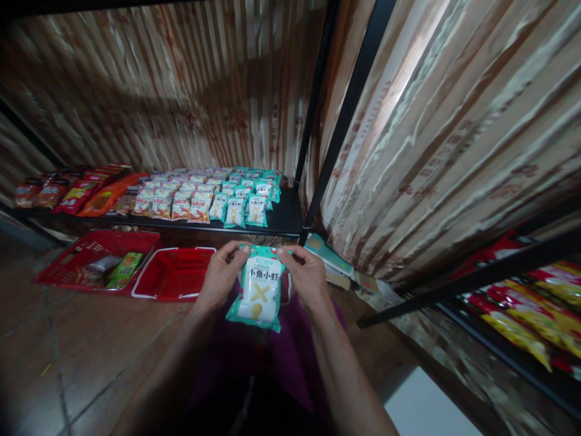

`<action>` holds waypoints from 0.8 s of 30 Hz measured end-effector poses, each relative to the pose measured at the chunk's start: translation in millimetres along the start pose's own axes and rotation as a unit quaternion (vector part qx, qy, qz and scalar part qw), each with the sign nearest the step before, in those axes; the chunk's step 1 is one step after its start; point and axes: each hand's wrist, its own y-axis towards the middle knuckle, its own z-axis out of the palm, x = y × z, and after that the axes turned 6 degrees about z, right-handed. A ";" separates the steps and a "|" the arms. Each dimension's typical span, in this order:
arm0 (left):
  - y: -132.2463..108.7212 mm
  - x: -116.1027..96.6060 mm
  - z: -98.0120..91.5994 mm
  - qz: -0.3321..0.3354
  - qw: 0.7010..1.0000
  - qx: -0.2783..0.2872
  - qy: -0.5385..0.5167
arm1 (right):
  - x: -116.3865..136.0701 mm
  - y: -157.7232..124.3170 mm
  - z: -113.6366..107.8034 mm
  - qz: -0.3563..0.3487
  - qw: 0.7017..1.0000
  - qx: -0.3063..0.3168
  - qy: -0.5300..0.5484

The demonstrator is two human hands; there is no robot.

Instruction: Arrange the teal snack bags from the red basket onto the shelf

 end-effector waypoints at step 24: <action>-23.3 6.4 -6.2 -0.163 0.968 0.089 -0.171 | 0.9 7.6 5.9 0.012 0.997 -0.077 -0.002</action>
